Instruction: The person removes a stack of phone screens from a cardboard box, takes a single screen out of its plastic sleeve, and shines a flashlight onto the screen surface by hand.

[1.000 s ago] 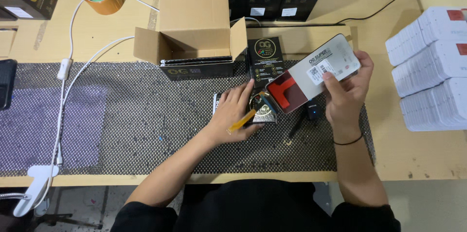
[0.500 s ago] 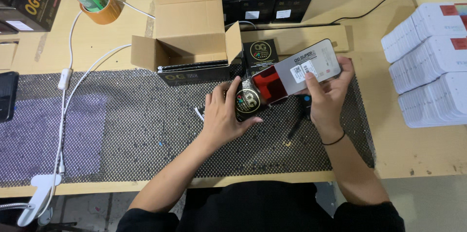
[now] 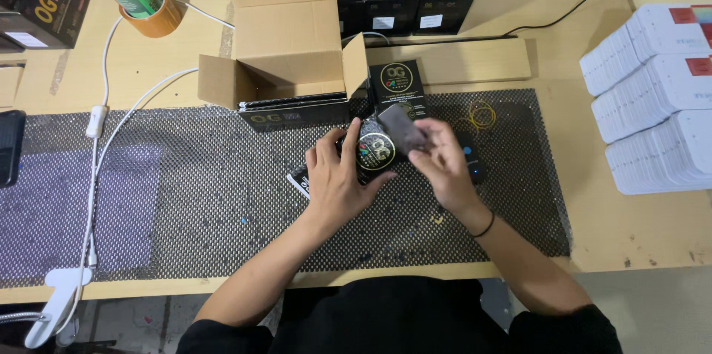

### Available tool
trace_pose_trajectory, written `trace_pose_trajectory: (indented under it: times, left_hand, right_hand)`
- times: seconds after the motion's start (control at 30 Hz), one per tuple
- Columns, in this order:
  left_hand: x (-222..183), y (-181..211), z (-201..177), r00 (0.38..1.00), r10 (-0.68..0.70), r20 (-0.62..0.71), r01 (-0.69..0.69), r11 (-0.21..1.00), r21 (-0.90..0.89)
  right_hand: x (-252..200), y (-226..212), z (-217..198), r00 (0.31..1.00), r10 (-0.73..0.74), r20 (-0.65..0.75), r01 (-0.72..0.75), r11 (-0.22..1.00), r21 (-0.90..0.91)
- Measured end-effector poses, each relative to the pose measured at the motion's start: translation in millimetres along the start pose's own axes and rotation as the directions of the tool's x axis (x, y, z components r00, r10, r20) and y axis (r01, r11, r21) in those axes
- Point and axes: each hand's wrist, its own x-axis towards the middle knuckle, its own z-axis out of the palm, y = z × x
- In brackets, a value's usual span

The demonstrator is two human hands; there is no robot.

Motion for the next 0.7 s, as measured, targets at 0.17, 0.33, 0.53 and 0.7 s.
trace_pose_trajectory:
  times: [0.17,0.33,0.53,0.7]
  left_hand:
    - [-6.3,-7.1,8.1,0.999,0.034,-0.006,-0.034,0.999,0.002]
    - [1.3,-4.5,-4.7,0.998,0.031,0.063,-0.016,0.975,-0.221]
    - [27.1,-7.8,-39.1,0.968,-0.117,0.224,0.216,0.843,-0.493]
    - [46.1,-22.0,-58.5,0.988,-0.147,-0.043,0.097,0.815,-0.571]
  right_hand:
    - [-11.2,-12.7,20.5,0.994,0.007,0.109,0.012,0.983,-0.181]
    - [-9.7,-18.3,12.4,0.997,-0.053,0.055,0.061,0.988,-0.144]
    - [-0.6,-31.8,7.0,0.992,-0.110,0.064,0.118,0.982,-0.147]
    - [20.6,-39.1,-11.8,0.989,-0.140,0.046,0.145,0.981,-0.130]
